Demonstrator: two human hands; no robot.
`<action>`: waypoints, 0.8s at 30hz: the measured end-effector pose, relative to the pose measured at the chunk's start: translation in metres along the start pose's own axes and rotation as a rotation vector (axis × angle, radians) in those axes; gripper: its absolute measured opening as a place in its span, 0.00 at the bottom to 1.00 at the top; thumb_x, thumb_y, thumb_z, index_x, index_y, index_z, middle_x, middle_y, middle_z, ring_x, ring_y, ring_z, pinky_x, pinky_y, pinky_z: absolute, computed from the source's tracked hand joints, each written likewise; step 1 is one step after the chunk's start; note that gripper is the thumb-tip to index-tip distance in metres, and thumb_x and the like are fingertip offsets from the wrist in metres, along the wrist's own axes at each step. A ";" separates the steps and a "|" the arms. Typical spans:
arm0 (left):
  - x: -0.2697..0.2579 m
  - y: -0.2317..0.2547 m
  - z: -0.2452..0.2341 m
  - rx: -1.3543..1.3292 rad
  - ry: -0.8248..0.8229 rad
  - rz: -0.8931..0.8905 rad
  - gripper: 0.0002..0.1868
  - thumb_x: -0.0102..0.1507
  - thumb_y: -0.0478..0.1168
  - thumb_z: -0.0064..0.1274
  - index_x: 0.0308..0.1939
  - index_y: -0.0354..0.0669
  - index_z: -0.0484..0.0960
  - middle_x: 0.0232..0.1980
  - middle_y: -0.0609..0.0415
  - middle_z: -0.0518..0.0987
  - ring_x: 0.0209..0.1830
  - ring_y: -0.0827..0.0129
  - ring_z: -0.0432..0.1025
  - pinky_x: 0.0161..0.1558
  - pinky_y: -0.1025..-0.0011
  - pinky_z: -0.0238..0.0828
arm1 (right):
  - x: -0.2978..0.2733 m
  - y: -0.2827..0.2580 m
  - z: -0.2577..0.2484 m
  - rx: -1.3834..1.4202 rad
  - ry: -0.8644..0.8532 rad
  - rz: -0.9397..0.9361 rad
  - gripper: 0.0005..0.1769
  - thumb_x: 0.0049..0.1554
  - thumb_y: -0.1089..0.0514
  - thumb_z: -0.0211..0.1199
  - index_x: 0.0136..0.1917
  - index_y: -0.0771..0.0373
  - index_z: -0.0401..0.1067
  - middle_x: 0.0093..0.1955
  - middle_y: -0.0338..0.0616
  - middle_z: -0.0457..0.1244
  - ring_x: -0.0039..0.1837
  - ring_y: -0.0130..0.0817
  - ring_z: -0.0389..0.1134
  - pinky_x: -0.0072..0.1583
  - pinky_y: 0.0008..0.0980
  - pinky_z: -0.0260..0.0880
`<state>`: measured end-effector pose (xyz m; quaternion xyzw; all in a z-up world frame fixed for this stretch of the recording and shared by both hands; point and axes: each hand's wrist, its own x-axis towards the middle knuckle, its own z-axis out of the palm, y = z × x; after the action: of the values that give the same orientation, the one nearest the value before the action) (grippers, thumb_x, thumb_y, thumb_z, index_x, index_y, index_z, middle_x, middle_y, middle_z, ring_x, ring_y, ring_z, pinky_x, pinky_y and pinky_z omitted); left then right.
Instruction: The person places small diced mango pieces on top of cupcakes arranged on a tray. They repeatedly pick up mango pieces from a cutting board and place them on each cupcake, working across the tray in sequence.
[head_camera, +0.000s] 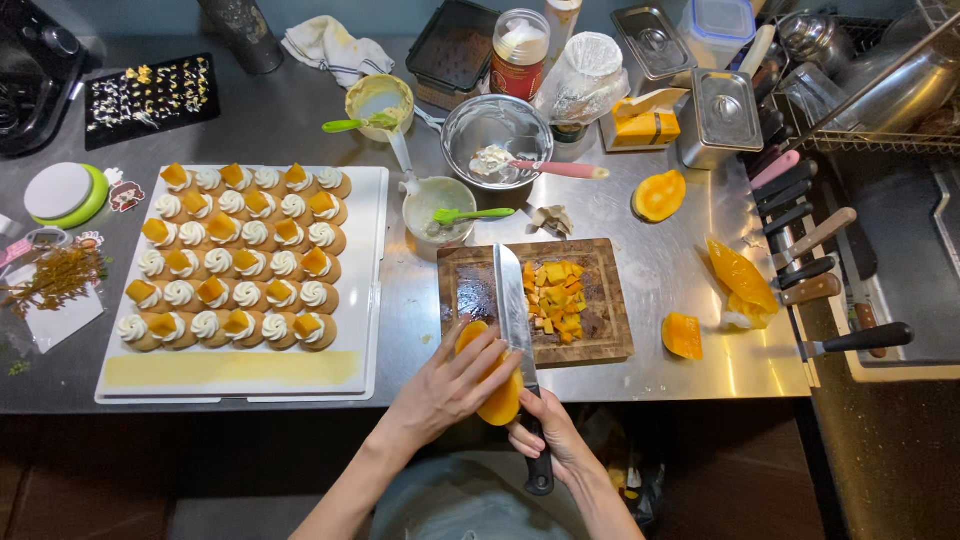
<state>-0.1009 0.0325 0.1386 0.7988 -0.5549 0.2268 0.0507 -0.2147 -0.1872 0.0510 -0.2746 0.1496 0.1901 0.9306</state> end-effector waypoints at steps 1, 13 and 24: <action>0.000 -0.001 -0.001 0.000 0.001 0.001 0.30 0.76 0.32 0.51 0.85 0.43 0.72 0.80 0.40 0.75 0.85 0.47 0.69 0.86 0.35 0.61 | 0.002 0.003 -0.002 0.000 0.000 -0.001 0.19 0.69 0.50 0.72 0.56 0.66 0.68 0.33 0.39 0.59 0.24 0.17 0.47 0.27 0.21 0.47; 0.077 0.023 -0.021 -1.581 -0.396 -1.203 0.68 0.59 0.77 0.56 0.93 0.51 0.46 0.93 0.46 0.63 0.86 0.50 0.70 0.83 0.45 0.69 | -0.018 -0.020 -0.022 -0.278 0.301 -0.321 0.24 0.67 0.49 0.74 0.43 0.65 0.66 0.29 0.34 0.52 0.23 0.18 0.47 0.27 0.23 0.43; 0.268 0.027 0.161 -1.046 -0.333 -0.911 0.66 0.54 0.65 0.68 0.86 0.35 0.56 0.76 0.34 0.65 0.77 0.35 0.63 0.68 0.37 0.70 | -0.061 -0.138 -0.039 -1.028 1.220 -0.271 0.28 0.75 0.37 0.61 0.44 0.62 0.73 0.25 0.47 0.60 0.28 0.40 0.61 0.41 0.40 0.62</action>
<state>-0.0011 -0.2625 0.1024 0.8461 -0.2026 -0.2380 0.4317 -0.2150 -0.3329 0.1055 -0.7393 0.4902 -0.0625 0.4574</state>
